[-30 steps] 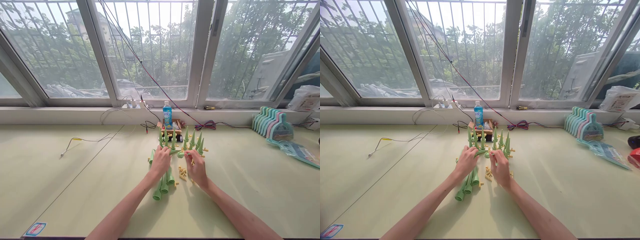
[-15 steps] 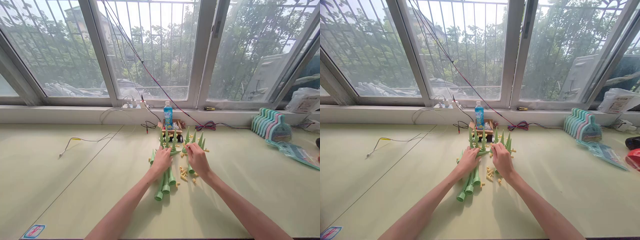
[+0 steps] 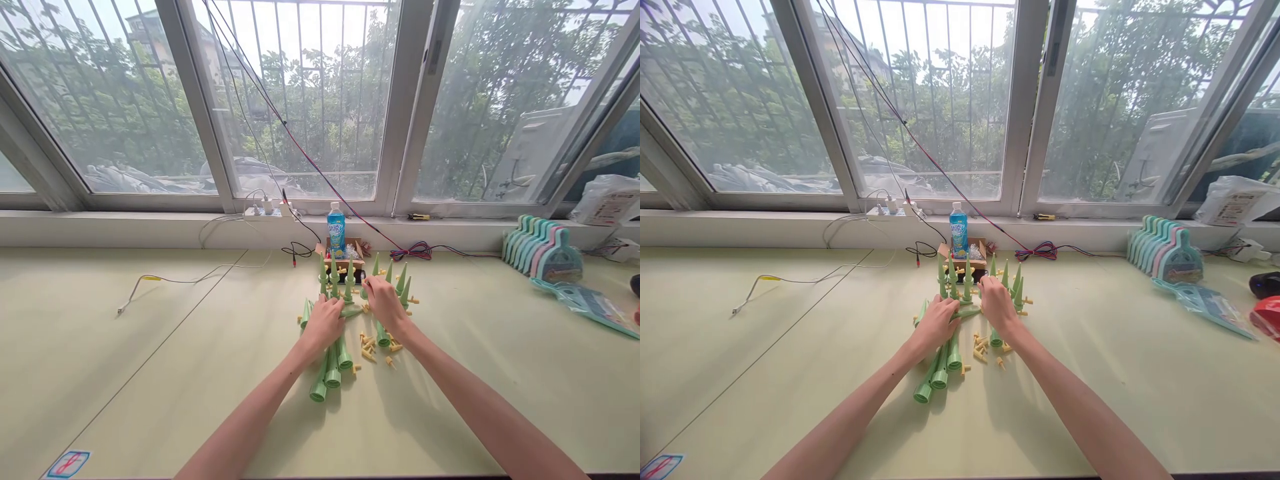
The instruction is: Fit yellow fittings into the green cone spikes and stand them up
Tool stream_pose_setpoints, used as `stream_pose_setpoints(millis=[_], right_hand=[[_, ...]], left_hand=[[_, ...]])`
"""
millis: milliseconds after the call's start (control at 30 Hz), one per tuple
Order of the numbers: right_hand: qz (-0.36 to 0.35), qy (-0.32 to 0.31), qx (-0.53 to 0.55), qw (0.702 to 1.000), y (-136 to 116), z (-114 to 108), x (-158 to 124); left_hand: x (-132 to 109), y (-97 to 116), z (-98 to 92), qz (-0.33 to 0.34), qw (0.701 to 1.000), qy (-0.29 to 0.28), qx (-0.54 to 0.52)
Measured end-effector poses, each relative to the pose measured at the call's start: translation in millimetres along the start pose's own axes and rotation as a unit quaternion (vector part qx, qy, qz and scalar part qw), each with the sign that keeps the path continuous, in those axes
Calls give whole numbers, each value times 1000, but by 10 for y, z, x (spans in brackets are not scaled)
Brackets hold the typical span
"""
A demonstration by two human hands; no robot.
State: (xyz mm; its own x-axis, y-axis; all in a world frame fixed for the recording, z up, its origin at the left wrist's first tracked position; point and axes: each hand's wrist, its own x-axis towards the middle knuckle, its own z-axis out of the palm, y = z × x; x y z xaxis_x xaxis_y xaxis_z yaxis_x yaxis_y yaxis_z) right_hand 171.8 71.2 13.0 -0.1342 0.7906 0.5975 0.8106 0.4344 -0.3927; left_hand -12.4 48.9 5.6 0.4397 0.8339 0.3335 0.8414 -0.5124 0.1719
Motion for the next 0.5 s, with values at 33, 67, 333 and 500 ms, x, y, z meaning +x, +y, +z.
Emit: stream_pose_setpoints(millis=[33, 67, 333, 500], right_hand=[[3, -5, 0, 1000, 16, 18, 6], [7, -8, 2, 1000, 33, 35, 9], [18, -21, 22, 999, 112, 130, 45], [18, -19, 18, 999, 103, 117, 49]], left_hand=[[-10, -6, 8, 6, 1000, 6, -2], [-19, -10, 16, 10, 1000, 10, -3], [-76, -21, 47, 11, 999, 19, -41], [-104, -28, 52, 11, 998, 25, -65]])
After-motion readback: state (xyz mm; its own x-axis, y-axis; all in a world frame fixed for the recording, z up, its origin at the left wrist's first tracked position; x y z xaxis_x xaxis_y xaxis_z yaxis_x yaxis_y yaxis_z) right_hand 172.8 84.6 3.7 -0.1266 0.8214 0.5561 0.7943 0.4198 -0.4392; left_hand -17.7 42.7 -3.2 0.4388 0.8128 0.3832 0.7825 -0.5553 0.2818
